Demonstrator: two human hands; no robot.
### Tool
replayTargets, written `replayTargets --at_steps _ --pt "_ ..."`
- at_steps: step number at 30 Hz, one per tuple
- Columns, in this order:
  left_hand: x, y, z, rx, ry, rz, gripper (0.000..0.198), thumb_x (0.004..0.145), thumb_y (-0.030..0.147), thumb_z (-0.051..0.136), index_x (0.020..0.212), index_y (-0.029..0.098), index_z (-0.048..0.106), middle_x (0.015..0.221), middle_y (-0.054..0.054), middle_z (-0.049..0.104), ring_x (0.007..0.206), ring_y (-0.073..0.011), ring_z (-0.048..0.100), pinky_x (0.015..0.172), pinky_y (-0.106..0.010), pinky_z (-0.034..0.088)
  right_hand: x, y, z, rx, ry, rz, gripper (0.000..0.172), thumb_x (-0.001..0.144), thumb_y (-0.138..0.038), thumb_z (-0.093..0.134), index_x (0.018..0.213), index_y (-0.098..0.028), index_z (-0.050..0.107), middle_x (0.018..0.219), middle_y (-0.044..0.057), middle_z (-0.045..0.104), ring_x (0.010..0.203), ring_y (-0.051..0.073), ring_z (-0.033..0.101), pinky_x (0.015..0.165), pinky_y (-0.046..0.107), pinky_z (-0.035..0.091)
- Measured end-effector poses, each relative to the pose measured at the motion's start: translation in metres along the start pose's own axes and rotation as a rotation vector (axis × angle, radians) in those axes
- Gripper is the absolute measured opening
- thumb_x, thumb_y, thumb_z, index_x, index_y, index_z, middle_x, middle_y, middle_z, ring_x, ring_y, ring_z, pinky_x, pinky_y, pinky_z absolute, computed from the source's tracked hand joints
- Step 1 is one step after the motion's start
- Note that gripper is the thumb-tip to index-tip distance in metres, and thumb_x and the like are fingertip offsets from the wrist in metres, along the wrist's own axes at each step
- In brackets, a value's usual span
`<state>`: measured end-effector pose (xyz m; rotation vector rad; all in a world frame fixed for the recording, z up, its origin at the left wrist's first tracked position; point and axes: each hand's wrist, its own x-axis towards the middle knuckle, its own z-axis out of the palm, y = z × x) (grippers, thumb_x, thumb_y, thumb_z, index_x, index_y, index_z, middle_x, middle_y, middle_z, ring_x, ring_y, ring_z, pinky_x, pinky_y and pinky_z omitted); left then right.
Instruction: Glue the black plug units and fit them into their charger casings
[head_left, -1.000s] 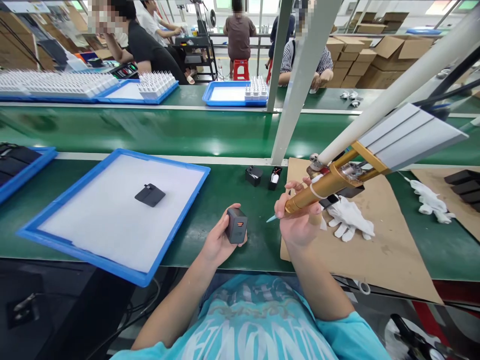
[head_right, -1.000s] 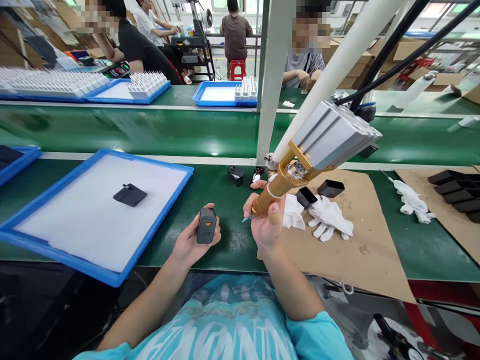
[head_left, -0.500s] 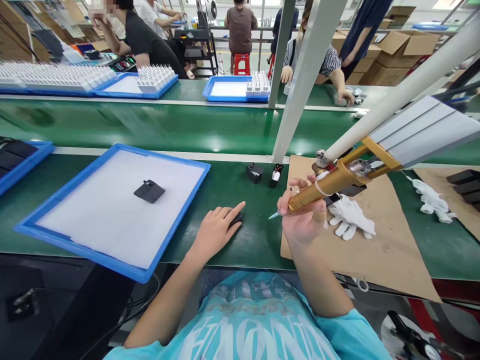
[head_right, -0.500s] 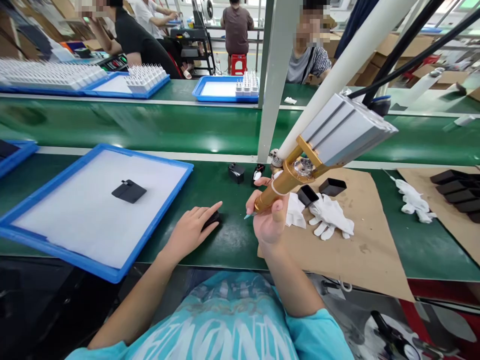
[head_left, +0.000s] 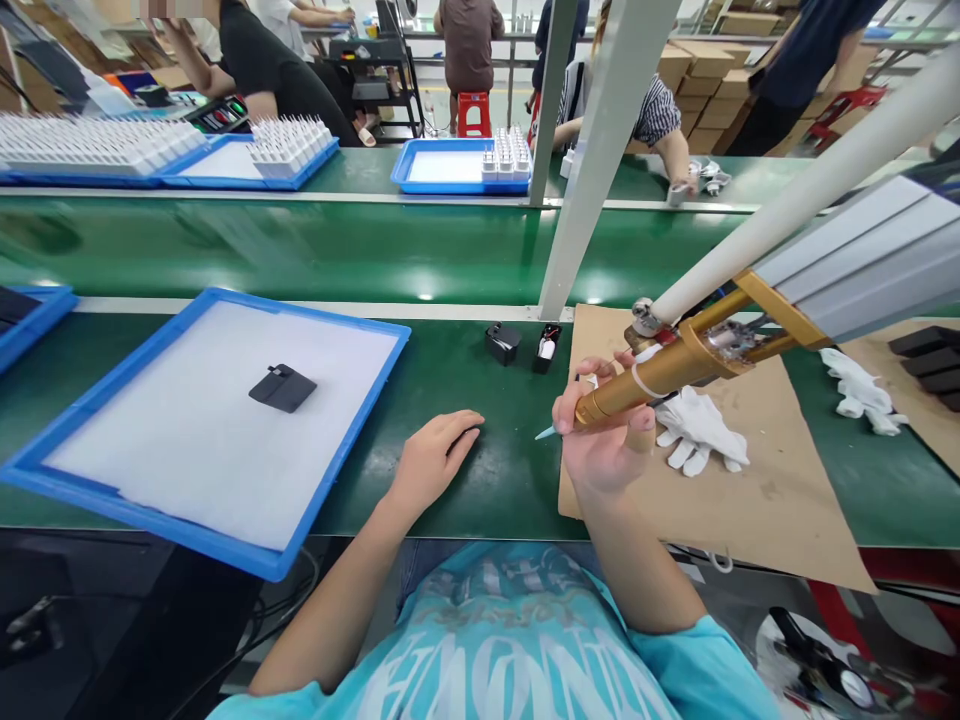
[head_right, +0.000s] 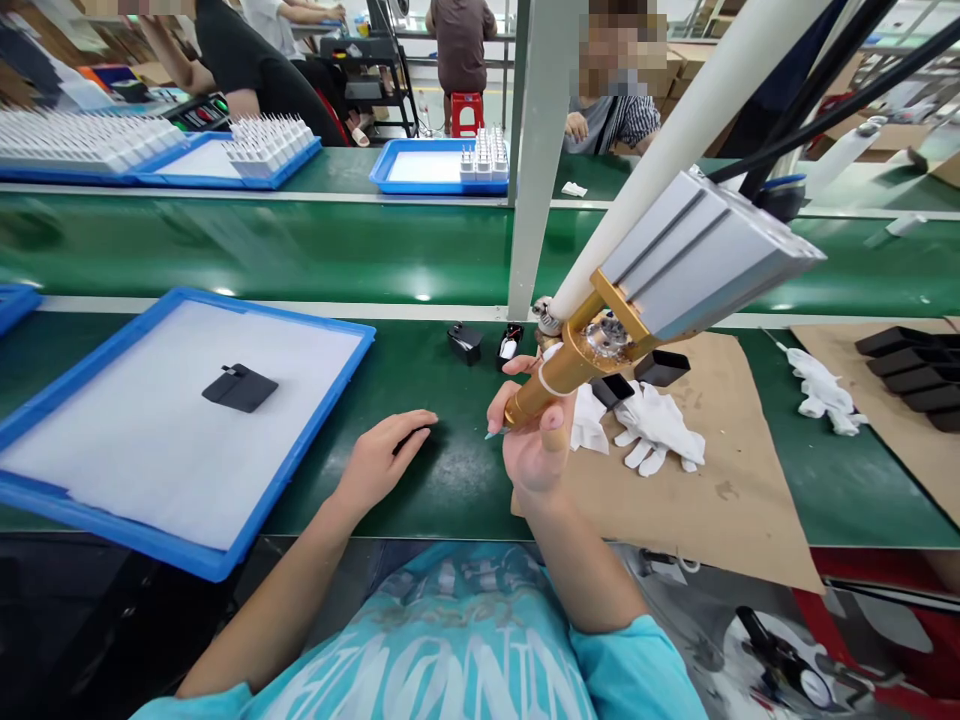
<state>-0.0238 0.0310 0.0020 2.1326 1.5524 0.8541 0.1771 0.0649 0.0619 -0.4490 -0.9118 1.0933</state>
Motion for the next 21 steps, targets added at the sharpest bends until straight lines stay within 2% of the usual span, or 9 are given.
replayTargets --at_steps 4,10,13,16,21 --pt "0.002 0.0007 -0.0003 0.053 -0.045 0.046 0.028 0.1 0.029 0.041 0.099 0.021 0.067 0.108 -0.005 0.07 0.099 -0.017 0.064 0.087 -0.03 0.051 -0.0012 -0.0002 -0.0011 -0.006 0.008 0.012 0.036 0.083 -0.056 0.054 0.109 -0.031 0.055 0.101 0.0 0.056 0.044 0.006 0.052 0.038 0.026 0.036" --pt "0.0012 0.0016 -0.0001 0.277 -0.096 0.044 0.031 0.1 0.027 0.036 0.117 0.024 0.063 0.115 -0.004 0.068 0.101 -0.0176 0.063 0.079 -0.029 0.052 -0.003 -0.0011 -0.0031 -0.048 0.016 0.033 0.04 0.082 -0.061 0.052 0.108 -0.031 0.057 0.101 0.0 0.056 0.043 0.006 0.05 0.039 0.026 0.035" --pt "0.0002 0.0003 0.0008 0.36 -0.104 0.07 0.031 0.098 0.034 0.044 0.123 0.023 0.059 0.117 -0.005 0.068 0.103 -0.0201 0.064 0.079 -0.031 0.052 -0.0022 -0.0025 -0.0036 -0.039 -0.003 0.038 0.039 0.081 -0.061 0.053 0.106 -0.031 0.058 0.1 0.0 0.056 0.042 0.006 0.051 0.039 0.026 0.035" --pt "-0.0007 -0.0014 0.0017 0.381 -0.117 0.1 0.032 0.096 0.036 0.05 0.124 0.022 0.056 0.115 -0.006 0.069 0.102 -0.0218 0.064 0.079 -0.032 0.052 -0.0007 -0.0038 -0.0032 -0.022 -0.012 0.028 0.036 0.082 -0.058 0.054 0.105 -0.031 0.059 0.098 -0.001 0.055 0.041 0.007 0.051 0.038 0.026 0.034" --pt "0.0006 -0.001 0.0001 0.394 -0.145 0.12 0.024 0.097 0.03 0.048 0.118 0.021 0.056 0.108 -0.005 0.069 0.093 -0.02 0.064 0.07 -0.029 0.05 0.001 -0.0036 -0.0033 0.005 -0.021 0.004 0.036 0.082 -0.056 0.056 0.107 -0.031 0.059 0.098 0.0 0.055 0.041 0.008 0.051 0.036 0.027 0.032"
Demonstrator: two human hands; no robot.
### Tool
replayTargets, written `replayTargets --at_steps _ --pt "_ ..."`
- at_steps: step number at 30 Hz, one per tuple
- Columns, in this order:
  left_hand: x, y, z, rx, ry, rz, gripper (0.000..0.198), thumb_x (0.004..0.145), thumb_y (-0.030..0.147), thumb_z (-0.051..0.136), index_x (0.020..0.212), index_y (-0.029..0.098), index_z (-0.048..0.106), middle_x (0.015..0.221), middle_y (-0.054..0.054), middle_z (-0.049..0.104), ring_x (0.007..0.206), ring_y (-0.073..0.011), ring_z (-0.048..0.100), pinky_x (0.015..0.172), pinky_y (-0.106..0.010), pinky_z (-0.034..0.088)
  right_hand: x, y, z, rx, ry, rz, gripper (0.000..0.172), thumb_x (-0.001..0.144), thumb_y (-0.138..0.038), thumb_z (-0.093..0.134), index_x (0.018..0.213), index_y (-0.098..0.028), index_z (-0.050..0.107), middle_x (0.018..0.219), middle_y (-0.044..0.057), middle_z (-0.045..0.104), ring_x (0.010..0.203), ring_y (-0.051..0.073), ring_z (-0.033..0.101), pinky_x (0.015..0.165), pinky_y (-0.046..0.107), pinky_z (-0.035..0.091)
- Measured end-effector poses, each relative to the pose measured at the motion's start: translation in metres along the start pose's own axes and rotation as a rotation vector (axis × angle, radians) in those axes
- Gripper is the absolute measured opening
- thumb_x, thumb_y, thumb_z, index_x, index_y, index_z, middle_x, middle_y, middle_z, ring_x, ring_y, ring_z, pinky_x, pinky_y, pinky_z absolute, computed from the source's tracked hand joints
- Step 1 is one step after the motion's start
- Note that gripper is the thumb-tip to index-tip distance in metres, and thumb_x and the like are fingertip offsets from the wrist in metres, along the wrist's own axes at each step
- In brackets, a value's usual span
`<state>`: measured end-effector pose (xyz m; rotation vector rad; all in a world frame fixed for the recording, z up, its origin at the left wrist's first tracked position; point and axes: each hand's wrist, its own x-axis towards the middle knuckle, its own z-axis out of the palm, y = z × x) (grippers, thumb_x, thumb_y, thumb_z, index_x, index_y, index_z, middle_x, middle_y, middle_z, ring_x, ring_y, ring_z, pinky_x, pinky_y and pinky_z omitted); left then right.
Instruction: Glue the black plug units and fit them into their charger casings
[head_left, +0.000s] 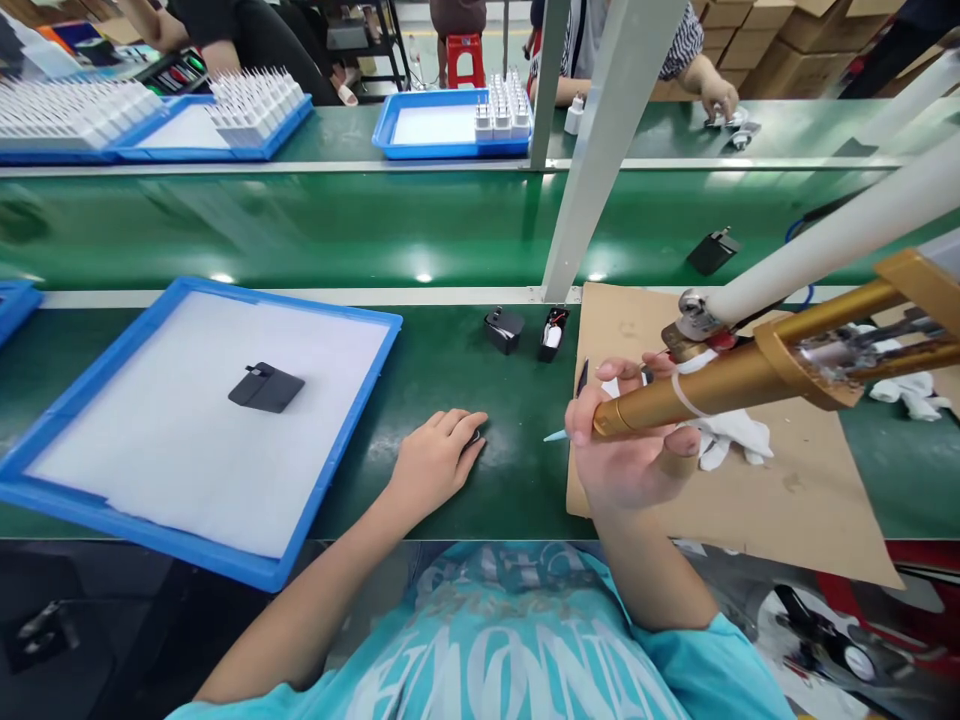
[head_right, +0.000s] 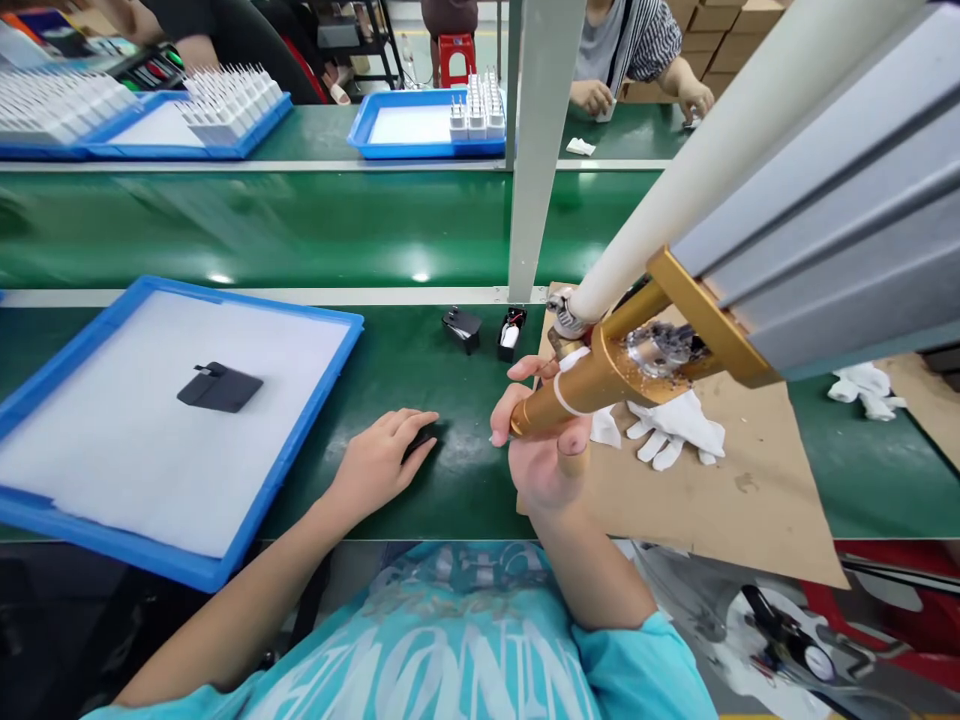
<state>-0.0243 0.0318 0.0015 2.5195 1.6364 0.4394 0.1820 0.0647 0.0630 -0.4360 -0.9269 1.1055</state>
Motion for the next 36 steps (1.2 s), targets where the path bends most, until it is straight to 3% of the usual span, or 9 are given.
replayTargets --at_steps 8,15,19,23,25,29,36 --pt "0.001 0.0 -0.006 0.076 -0.074 0.007 0.022 0.096 0.032 0.048 0.114 0.022 0.057 0.104 -0.004 0.068 0.09 -0.0207 0.063 0.062 -0.03 0.048 -0.001 0.003 -0.002 -0.071 0.047 0.003 0.04 0.079 -0.062 0.054 0.106 -0.032 0.056 0.098 -0.001 0.057 0.04 0.007 0.049 0.036 0.026 0.034" --pt "-0.002 -0.005 -0.004 -0.15 -0.033 -0.08 0.035 0.093 0.029 0.053 0.128 0.027 0.054 0.109 -0.004 0.068 0.1 -0.0216 0.063 0.078 -0.032 0.052 -0.001 0.006 -0.002 -0.066 0.079 0.003 0.042 0.079 -0.061 0.055 0.111 -0.033 0.053 0.099 -0.001 0.058 0.042 0.007 0.051 0.037 0.026 0.037" --pt "-0.001 -0.006 -0.005 -0.628 0.071 -0.288 0.05 0.088 0.036 0.059 0.135 0.026 0.045 0.111 -0.004 0.068 0.101 -0.0202 0.064 0.087 -0.034 0.052 0.001 0.006 -0.003 -0.092 0.094 -0.035 0.041 0.081 -0.059 0.054 0.113 -0.033 0.051 0.102 0.0 0.059 0.043 0.007 0.053 0.036 0.025 0.037" --pt "0.0 0.001 -0.012 -1.467 0.193 -0.554 0.045 0.087 0.053 0.055 0.119 0.021 0.049 0.098 -0.007 0.067 0.078 -0.0174 0.065 0.065 -0.03 0.053 0.002 0.008 -0.005 -0.076 0.079 -0.06 0.036 0.084 -0.053 0.053 0.114 -0.033 0.051 0.104 0.0 0.059 0.044 0.007 0.054 0.038 0.025 0.038" --pt "0.0 0.009 -0.018 -1.735 0.198 -0.602 0.042 0.088 0.057 0.051 0.113 0.022 0.051 0.09 -0.005 0.064 0.067 -0.0134 0.06 0.056 -0.025 0.05 0.002 0.008 -0.005 -0.076 0.084 -0.074 0.034 0.084 -0.053 0.053 0.111 -0.032 0.053 0.104 0.0 0.059 0.044 0.007 0.053 0.038 0.025 0.037" --pt "-0.002 0.024 -0.031 -1.923 0.194 -0.533 0.037 0.088 0.056 0.05 0.107 0.024 0.052 0.081 -0.002 0.056 0.059 -0.0095 0.052 0.048 -0.02 0.043 0.001 0.008 -0.005 -0.088 0.096 -0.076 0.036 0.083 -0.054 0.054 0.112 -0.032 0.053 0.105 0.001 0.059 0.045 0.007 0.053 0.038 0.024 0.037" --pt "-0.006 0.036 -0.041 -1.833 0.243 -0.226 0.036 0.088 0.056 0.05 0.109 0.028 0.046 0.076 0.0 0.055 0.053 -0.0123 0.053 0.041 -0.022 0.041 0.002 0.008 -0.004 -0.11 0.101 -0.093 0.036 0.084 -0.053 0.052 0.113 -0.032 0.056 0.103 0.001 0.059 0.044 0.007 0.052 0.038 0.025 0.036"
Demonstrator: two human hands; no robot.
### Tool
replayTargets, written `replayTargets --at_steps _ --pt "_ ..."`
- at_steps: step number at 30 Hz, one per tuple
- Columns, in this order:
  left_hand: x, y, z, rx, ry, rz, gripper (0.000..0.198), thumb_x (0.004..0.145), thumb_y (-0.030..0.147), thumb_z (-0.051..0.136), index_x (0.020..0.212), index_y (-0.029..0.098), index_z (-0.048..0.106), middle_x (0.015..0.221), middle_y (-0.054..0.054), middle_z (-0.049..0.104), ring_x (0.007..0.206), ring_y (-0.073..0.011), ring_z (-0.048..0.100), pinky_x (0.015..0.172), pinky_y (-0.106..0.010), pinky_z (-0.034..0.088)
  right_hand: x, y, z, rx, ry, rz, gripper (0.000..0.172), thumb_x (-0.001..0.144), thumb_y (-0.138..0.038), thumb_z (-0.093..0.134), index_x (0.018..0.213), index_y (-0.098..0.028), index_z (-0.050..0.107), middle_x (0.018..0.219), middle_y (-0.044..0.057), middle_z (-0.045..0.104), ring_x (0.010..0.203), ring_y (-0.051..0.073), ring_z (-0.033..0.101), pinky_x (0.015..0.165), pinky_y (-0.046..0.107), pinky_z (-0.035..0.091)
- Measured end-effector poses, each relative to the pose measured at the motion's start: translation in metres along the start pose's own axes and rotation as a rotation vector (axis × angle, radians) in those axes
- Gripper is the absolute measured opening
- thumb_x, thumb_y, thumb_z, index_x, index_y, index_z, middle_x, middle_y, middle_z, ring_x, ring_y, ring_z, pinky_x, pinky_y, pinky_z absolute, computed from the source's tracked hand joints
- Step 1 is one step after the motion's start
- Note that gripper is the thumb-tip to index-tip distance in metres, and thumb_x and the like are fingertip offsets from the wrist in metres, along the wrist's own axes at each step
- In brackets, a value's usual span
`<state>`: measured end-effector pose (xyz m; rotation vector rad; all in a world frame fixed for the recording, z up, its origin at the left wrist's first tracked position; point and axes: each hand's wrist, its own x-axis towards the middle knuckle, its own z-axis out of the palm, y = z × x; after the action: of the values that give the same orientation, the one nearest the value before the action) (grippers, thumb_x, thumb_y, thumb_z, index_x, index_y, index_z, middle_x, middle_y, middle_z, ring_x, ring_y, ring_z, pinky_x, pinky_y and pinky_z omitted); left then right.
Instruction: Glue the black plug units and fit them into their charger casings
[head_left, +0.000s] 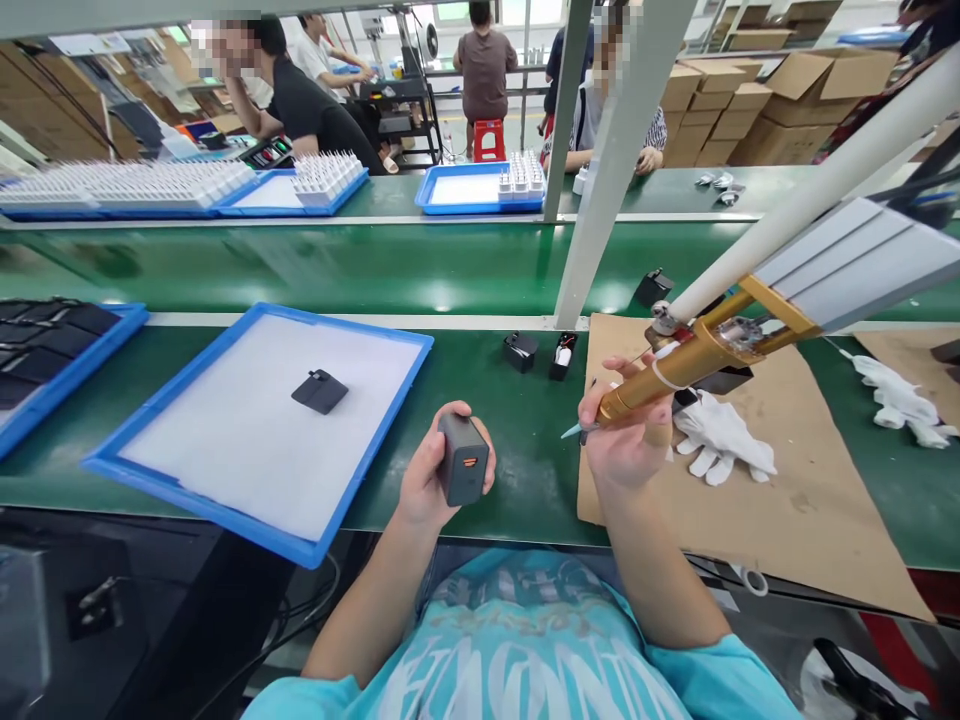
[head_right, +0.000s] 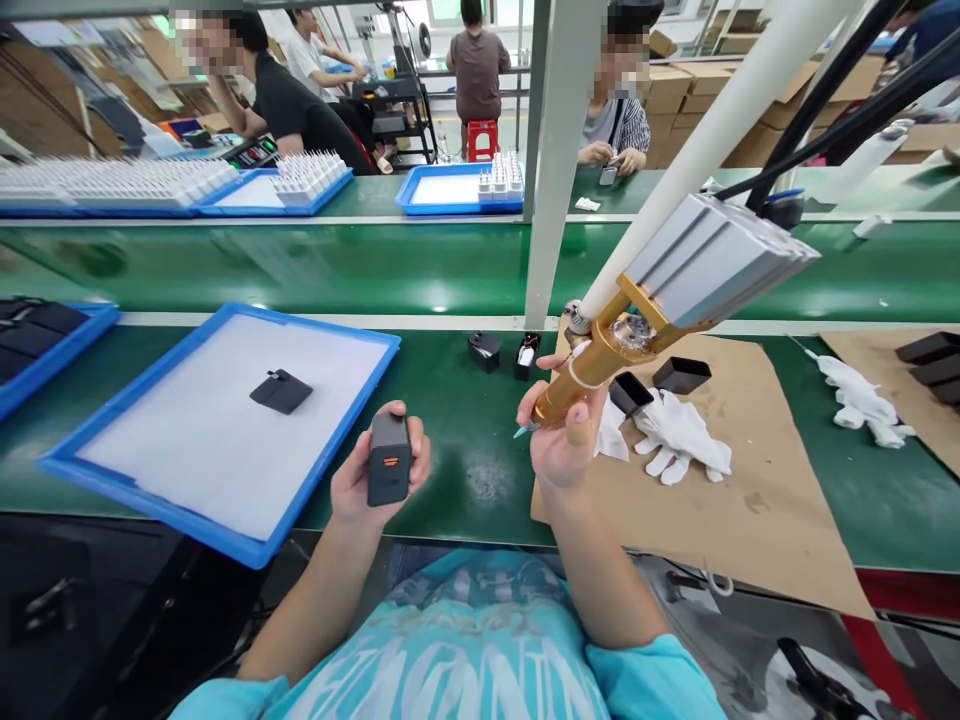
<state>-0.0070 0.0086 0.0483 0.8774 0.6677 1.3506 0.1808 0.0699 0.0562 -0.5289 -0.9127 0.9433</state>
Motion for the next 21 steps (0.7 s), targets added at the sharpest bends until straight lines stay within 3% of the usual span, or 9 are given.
replayTargets --at_steps 12,21 --pt "-0.003 -0.003 -0.008 0.096 -0.152 0.181 0.036 0.089 0.047 0.057 0.115 0.026 0.043 0.09 -0.004 0.065 0.063 -0.0161 0.065 0.05 -0.026 0.053 0.0 -0.001 0.0 -0.005 -0.004 0.004 0.035 0.085 -0.052 0.051 0.114 -0.033 0.058 0.103 0.0 0.059 0.045 0.008 0.053 0.039 0.025 0.036" --pt "-0.002 -0.011 -0.011 0.162 -0.089 0.13 0.042 0.089 0.054 0.055 0.118 0.026 0.042 0.089 -0.004 0.064 0.066 -0.0168 0.063 0.052 -0.027 0.052 0.0 -0.001 0.0 -0.019 0.017 0.012 0.037 0.083 -0.055 0.053 0.112 -0.033 0.057 0.103 0.0 0.059 0.043 0.007 0.051 0.038 0.025 0.036"
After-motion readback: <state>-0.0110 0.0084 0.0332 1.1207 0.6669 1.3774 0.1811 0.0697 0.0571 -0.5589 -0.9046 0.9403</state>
